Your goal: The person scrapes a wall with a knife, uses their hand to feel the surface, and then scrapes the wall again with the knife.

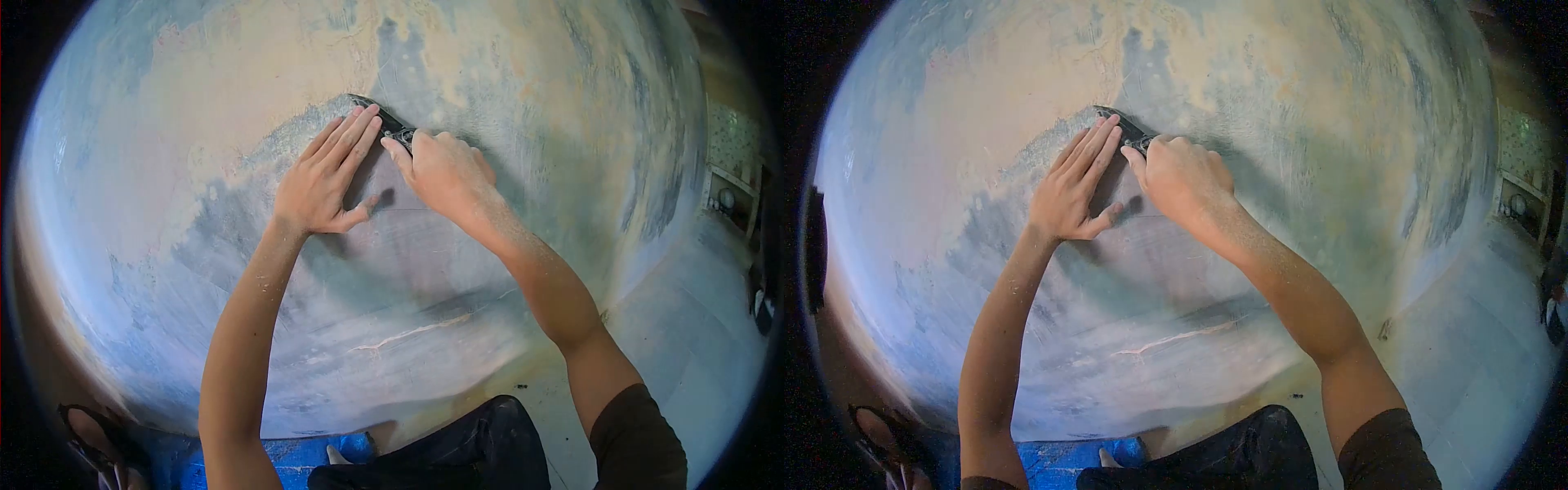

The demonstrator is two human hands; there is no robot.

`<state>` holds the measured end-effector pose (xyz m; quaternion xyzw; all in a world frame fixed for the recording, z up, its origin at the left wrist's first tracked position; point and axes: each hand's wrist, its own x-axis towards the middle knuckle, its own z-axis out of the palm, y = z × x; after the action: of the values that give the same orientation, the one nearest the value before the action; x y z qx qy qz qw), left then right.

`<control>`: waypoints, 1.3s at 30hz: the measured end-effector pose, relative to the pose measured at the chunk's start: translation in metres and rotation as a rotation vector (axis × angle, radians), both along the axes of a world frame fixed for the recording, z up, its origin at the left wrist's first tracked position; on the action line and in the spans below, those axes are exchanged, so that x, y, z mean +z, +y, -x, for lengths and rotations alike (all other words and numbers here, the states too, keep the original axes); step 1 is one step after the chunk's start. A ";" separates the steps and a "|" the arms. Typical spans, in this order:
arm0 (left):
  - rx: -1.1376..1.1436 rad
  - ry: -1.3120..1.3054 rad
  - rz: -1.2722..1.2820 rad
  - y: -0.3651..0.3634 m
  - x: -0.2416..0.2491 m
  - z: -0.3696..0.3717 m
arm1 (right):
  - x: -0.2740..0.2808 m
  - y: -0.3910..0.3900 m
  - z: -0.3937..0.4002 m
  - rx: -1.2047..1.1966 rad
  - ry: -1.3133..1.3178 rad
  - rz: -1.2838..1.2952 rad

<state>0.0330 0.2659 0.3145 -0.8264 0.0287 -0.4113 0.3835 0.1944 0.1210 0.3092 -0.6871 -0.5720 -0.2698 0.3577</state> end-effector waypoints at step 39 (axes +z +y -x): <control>0.094 -0.002 -0.020 0.000 0.001 0.001 | -0.004 0.012 0.006 0.007 0.047 -0.033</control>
<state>0.0317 0.2655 0.3158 -0.8224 -0.0064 -0.3935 0.4109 0.1884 0.1325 0.3056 -0.6854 -0.5613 -0.2617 0.3830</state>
